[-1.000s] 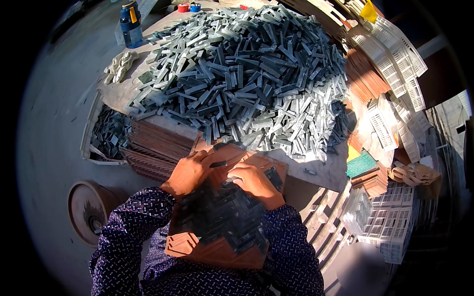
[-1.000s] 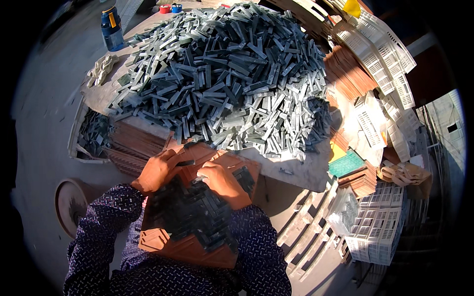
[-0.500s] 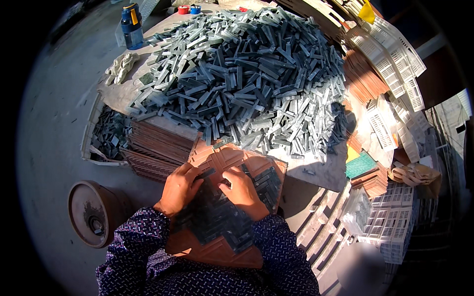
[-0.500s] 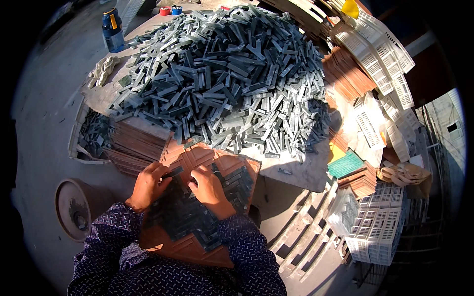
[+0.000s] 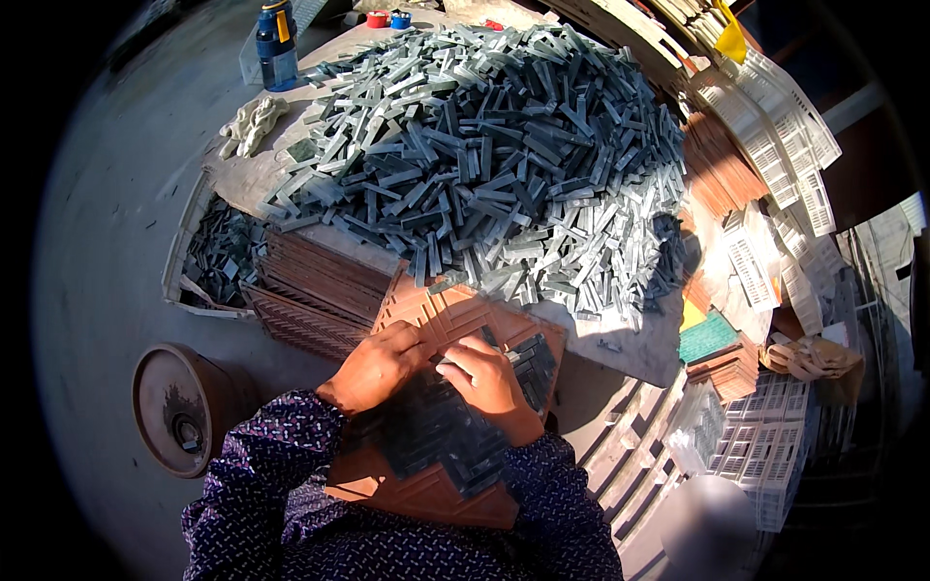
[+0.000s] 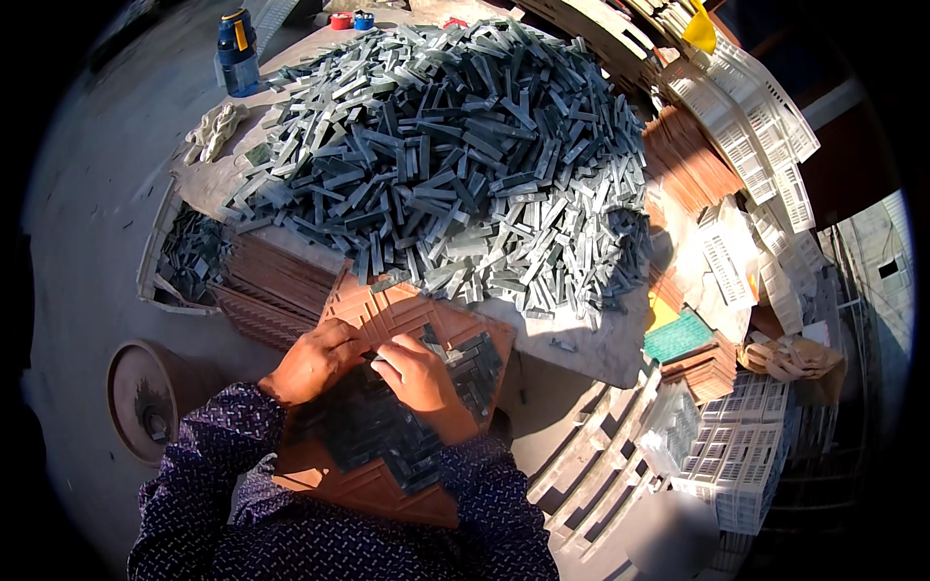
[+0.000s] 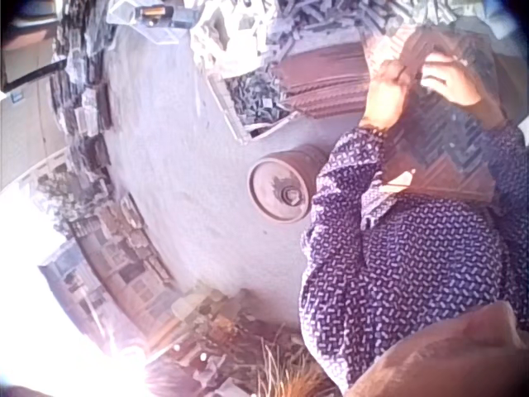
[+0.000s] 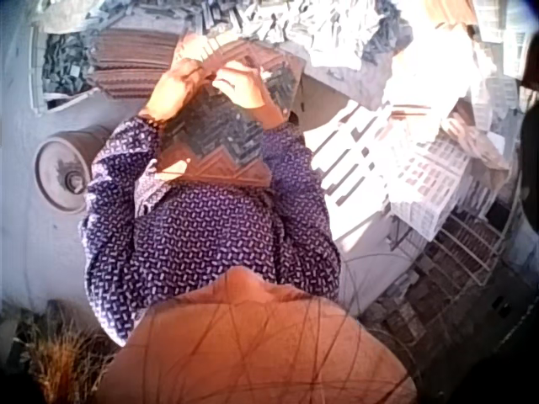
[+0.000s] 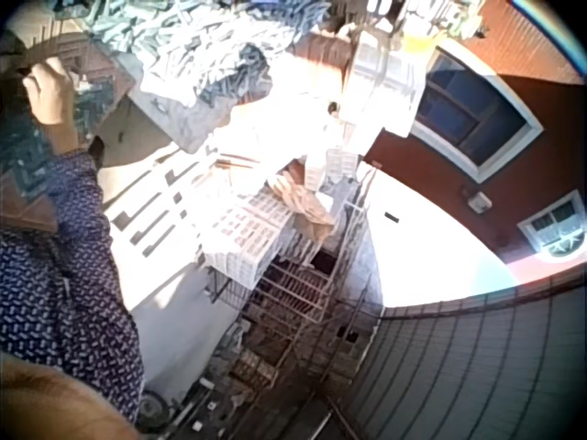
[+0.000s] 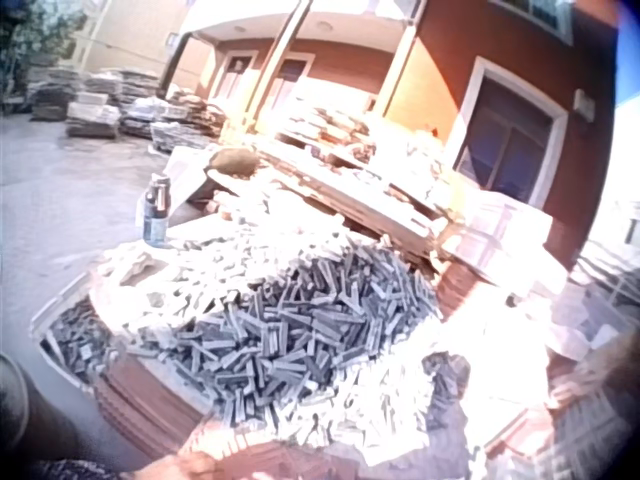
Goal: The person assembles small rectangular tiles into a herringbone pattern on a square board. They pick tiles from a large pile, place them one by one, and occasionally flip the board to continue the pattern.
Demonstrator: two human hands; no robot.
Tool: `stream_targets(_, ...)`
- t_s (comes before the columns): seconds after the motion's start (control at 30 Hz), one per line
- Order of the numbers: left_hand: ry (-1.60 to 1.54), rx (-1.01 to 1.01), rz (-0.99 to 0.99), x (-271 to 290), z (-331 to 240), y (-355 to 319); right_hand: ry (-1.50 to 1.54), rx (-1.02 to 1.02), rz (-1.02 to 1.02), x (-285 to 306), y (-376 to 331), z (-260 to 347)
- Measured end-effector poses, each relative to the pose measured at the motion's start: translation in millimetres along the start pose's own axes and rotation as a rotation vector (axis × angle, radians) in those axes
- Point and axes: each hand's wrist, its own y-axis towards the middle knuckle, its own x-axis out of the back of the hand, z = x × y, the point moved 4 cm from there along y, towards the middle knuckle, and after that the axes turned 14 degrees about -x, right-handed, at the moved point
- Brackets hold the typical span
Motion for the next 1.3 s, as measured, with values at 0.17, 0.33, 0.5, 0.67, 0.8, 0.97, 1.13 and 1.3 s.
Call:
stream_targets(0.17,0.023,0.255,-0.178,12.7,8.7,-1.3,-0.042,-0.211,-0.171,-26.1,-4.4,-9.3)
stream_targets(0.33,0.001,0.278,-0.221,6.4,17.0,-33.4,-0.229,-0.259,-0.206,-44.5,-13.4,-7.2)
stream_targets(0.5,-0.001,0.281,-0.225,2.7,6.8,-41.0,-0.292,-0.288,-0.188,-46.7,-13.6,-0.4)
stream_targets(0.67,0.018,0.230,-0.182,1.0,-7.4,-33.3,-0.221,-0.302,-0.204,-46.3,-13.5,-8.3)
stream_targets(0.8,-0.003,0.165,-0.129,-7.7,-12.7,-29.3,-0.144,-0.270,-0.168,-50.0,-3.6,-17.7)
stream_targets(0.97,0.009,0.086,0.027,-29.4,-28.6,-33.6,0.124,-0.341,-0.106,-25.0,3.9,-26.7)
stream_targets(1.13,0.202,-0.037,0.319,-47.8,-33.1,-26.9,0.120,-0.409,-0.194,3.5,-14.3,-45.6)
stream_targets(1.3,0.229,-0.054,0.339,-50.7,-22.1,-33.5,0.022,-0.334,-0.219,10.9,-21.6,-47.1)
